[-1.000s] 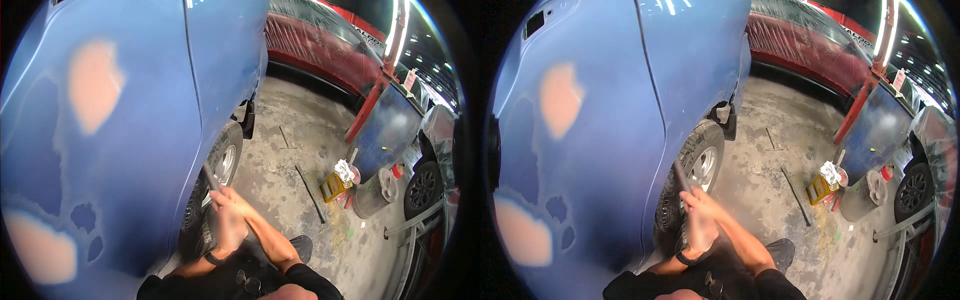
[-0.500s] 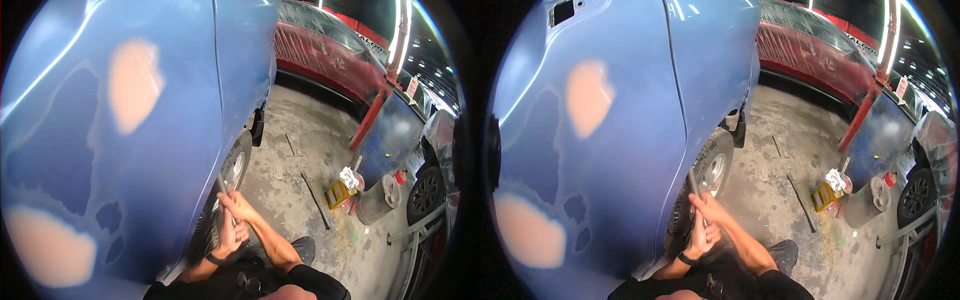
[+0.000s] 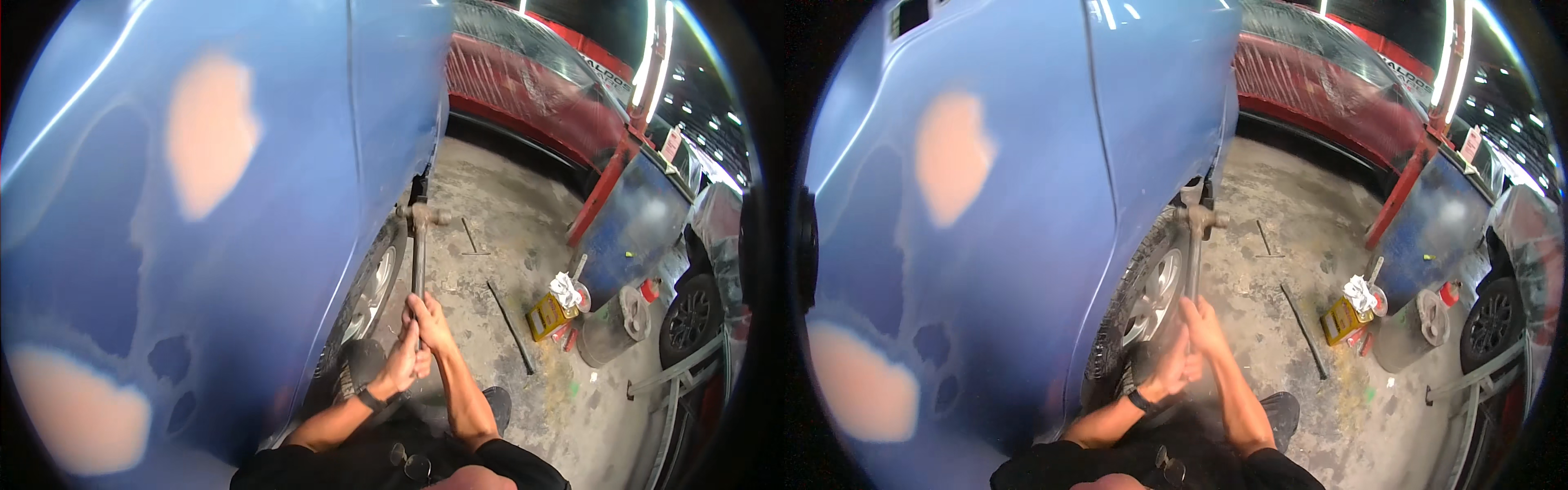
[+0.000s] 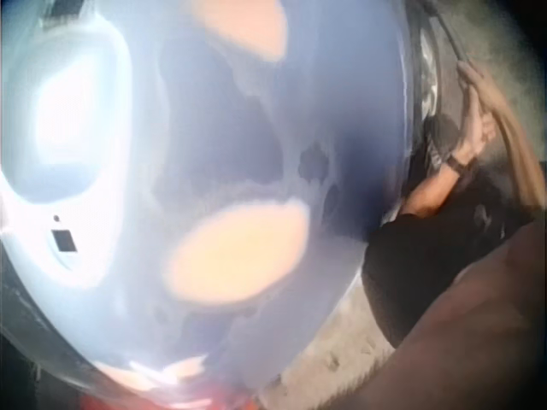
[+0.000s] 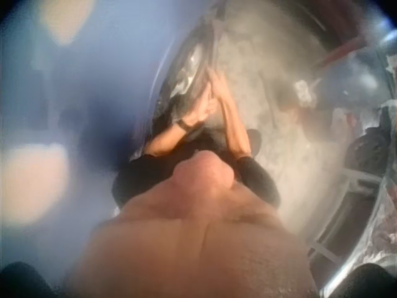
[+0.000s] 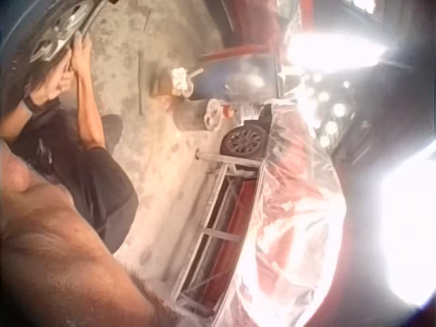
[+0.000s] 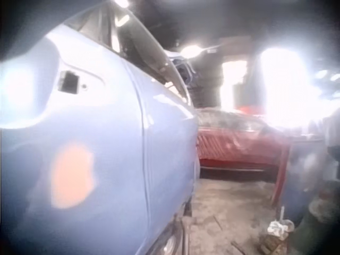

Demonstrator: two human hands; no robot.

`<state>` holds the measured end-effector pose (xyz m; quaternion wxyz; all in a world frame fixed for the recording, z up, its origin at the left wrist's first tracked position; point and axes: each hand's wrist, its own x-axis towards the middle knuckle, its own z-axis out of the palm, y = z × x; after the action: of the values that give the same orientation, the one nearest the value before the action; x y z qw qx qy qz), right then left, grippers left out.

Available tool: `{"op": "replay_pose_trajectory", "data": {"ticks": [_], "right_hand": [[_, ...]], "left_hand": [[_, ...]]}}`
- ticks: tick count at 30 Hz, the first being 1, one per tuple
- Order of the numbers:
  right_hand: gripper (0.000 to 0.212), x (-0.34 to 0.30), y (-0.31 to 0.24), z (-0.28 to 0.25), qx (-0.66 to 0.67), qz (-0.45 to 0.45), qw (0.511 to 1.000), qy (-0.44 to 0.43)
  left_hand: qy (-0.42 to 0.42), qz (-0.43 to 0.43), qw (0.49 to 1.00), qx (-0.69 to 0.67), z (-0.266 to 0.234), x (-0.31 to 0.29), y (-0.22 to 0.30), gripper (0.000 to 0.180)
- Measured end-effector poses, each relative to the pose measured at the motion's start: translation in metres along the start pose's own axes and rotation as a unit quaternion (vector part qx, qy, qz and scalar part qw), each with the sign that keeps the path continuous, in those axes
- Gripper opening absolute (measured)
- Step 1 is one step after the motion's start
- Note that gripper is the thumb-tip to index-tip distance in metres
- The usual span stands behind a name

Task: The person uses a metal bar and a hammer to pound out a dent in the rear quarter panel of a blue car, then checks the surface by hand.

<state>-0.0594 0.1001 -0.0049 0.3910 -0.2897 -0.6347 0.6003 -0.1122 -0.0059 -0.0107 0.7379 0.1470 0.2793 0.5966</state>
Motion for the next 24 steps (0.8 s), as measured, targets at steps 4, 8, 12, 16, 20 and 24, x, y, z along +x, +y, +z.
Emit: {"op": "replay_pose_trajectory", "data": {"ticks": [4, 8, 12, 16, 20, 24], "right_hand": [[0.029, -0.036, 0.038, -0.043, 0.123, 0.161, 0.979, 0.001], [0.029, -0.051, 0.112, -0.087, 0.092, 0.298, 0.949, 0.044], [0.024, -0.065, 0.207, -0.132, 0.306, 0.341, 0.882, 0.115], [0.017, -0.08, 0.286, -0.148, 0.541, 0.291, 0.728, 0.304], [0.021, -0.102, 0.337, -0.172, 0.551, 0.337, 0.645, 0.409], [0.028, -0.113, 0.34, -0.175, 0.496, 0.372, 0.678, 0.394]], "left_hand": [[0.007, -0.022, 1.0, -0.001, 0.013, 0.013, -0.051, 0.045], [0.06, -0.037, 0.997, 0.042, -0.009, 0.048, -0.097, 0.04], [0.045, -0.117, 0.87, 0.476, -0.039, 0.049, -0.084, 0.046], [0.057, 0.23, 0.52, 0.82, 0.023, 0.015, 0.006, 0.052], [0.174, 0.193, 0.061, 0.964, 0.104, -0.018, 0.096, 0.082], [0.177, 0.092, -0.133, 0.971, 0.129, -0.026, 0.154, 0.091]]}}
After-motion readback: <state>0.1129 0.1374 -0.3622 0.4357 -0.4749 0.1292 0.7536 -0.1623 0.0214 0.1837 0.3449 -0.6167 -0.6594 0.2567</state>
